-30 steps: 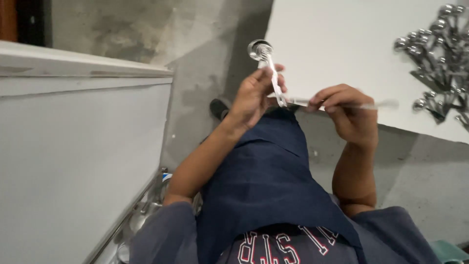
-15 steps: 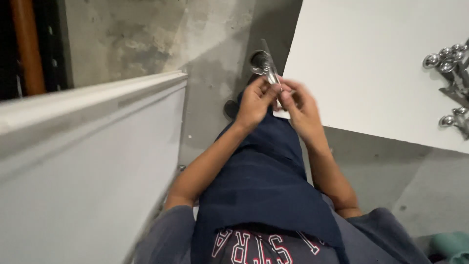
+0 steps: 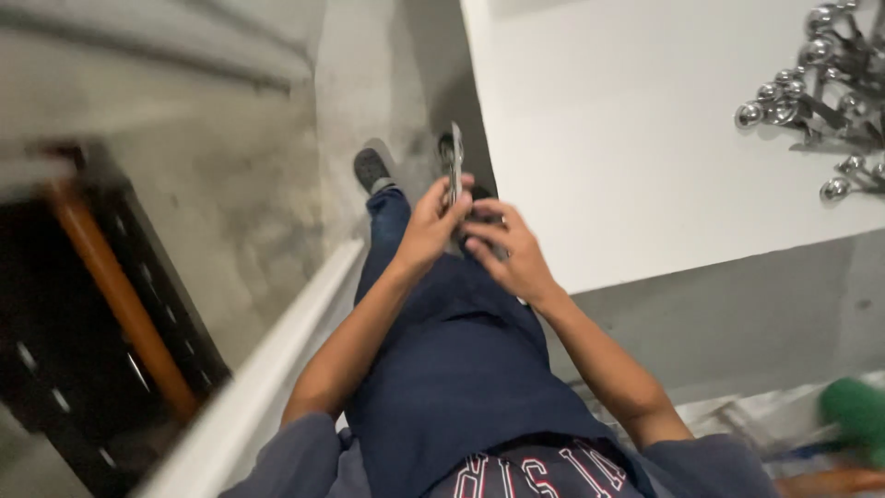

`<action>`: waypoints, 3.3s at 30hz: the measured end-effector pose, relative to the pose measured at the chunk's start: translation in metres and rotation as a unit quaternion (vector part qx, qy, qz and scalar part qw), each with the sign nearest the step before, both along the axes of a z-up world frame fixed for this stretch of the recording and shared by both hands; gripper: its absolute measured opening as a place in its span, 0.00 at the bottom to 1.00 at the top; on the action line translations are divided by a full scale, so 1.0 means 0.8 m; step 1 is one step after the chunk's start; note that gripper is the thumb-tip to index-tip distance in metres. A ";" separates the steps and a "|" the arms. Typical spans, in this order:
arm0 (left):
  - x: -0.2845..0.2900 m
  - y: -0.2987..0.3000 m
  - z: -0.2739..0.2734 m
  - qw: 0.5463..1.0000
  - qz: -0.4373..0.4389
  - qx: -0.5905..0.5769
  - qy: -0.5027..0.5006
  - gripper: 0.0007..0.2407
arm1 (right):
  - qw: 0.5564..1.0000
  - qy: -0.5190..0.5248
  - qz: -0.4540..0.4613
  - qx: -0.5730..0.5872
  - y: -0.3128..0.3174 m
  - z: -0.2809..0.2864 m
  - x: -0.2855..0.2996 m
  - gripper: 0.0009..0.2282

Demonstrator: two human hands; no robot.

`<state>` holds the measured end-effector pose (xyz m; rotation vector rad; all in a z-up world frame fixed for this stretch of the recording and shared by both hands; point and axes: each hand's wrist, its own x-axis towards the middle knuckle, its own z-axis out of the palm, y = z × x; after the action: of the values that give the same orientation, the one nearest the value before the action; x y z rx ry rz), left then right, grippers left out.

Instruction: The person is sorting and placing multiple measuring spoons into a blue plastic basket on a kitchen counter.

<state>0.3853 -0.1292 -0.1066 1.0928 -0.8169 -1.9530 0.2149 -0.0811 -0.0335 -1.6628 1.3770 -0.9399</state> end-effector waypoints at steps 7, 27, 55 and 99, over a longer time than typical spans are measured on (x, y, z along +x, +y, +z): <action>0.087 -0.159 -0.019 0.954 -0.286 -0.039 -0.081 0.14 | 0.937 -0.182 -0.243 0.173 -0.082 -0.083 0.072 0.12; -0.099 -0.503 -0.001 0.699 -0.360 -0.568 -0.243 0.14 | 0.772 -0.291 -0.554 0.109 -0.437 -0.058 -0.053 0.08; -0.314 -0.666 -0.062 0.538 -0.499 -0.661 -0.154 0.14 | 0.725 0.144 -0.643 0.203 -0.545 -0.120 -0.064 0.25; -0.217 -0.341 -0.012 0.540 -0.407 -0.719 -0.159 0.12 | 0.682 -0.018 -0.725 0.094 0.044 -0.087 0.083 0.14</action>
<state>0.2121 -0.4021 -0.1160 -0.1294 -2.7406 -0.7635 0.2812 -0.0458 -0.1034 -0.0331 2.6217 -1.4791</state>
